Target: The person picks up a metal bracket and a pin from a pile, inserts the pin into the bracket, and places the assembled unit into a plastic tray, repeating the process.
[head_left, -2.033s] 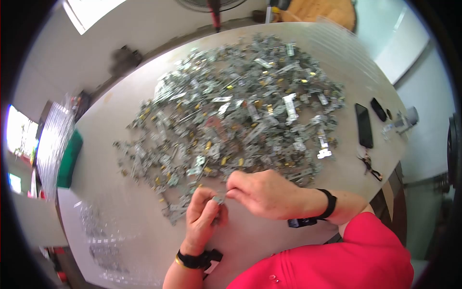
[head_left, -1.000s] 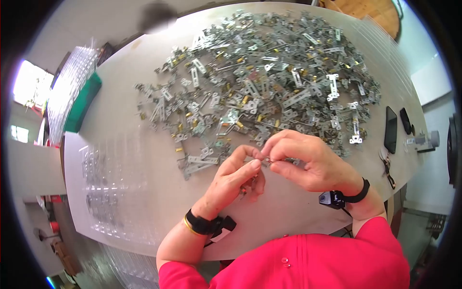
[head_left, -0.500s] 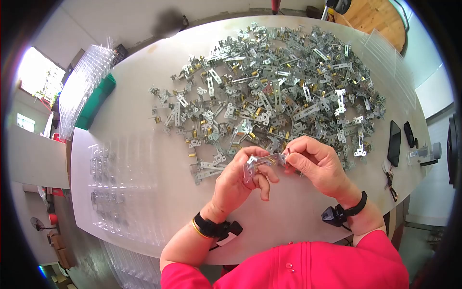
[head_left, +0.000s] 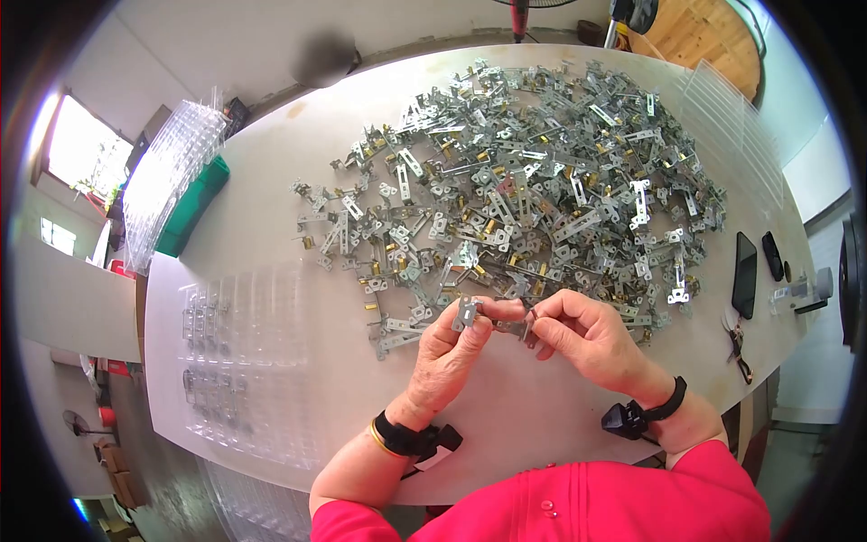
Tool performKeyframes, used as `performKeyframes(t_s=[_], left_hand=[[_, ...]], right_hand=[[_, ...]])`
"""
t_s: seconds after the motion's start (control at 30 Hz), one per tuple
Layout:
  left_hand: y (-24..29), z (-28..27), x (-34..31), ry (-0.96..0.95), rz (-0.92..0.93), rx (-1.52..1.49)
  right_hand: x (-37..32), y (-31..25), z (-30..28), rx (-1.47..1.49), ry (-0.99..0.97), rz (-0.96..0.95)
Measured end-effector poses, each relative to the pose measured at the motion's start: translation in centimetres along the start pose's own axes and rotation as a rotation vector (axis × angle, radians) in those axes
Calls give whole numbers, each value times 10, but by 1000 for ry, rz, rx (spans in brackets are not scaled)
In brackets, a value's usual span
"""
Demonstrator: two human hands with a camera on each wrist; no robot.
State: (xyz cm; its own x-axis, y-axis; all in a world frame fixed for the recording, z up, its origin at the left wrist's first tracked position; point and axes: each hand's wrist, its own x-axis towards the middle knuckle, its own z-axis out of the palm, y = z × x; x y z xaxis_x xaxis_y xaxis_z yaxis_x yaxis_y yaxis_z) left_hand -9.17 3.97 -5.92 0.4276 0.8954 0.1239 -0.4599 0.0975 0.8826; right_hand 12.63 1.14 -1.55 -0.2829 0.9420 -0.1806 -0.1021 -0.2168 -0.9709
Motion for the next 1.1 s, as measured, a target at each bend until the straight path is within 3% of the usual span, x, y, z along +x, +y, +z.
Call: performKeyframes(t_s=[0.07, 0.17, 0.3, 0.37, 0.7, 0.8, 0.9, 0.97, 1.1], left_hand=[[7, 0, 0, -49, -42, 98], [7, -4, -4, -122, -150, 72], [12, 2, -7, -100, -217, 131], [12, 2, -8, -62, -252, 279], [17, 7, -6, -50, -269, 425], [16, 7, -6, -53, -206, 516], [15, 9, -6, -17, -201, 543], [12, 6, -5, -124, -75, 684], [8, 7, -5, -158, -81, 711]], right_hand=[[-3, -3, -2, -390, 105, -174], [-7, -6, 2, -305, 185, -276], [-16, -20, 8, -262, 123, -160], [-15, -11, 10, -416, 66, -301], [-13, -10, 7, -471, 105, -255], [-13, -9, 7, -532, 107, -317], [-15, -12, 7, -464, 95, -220], [-14, -15, 8, -381, 66, -191], [-14, -18, 7, -280, -9, -75]])
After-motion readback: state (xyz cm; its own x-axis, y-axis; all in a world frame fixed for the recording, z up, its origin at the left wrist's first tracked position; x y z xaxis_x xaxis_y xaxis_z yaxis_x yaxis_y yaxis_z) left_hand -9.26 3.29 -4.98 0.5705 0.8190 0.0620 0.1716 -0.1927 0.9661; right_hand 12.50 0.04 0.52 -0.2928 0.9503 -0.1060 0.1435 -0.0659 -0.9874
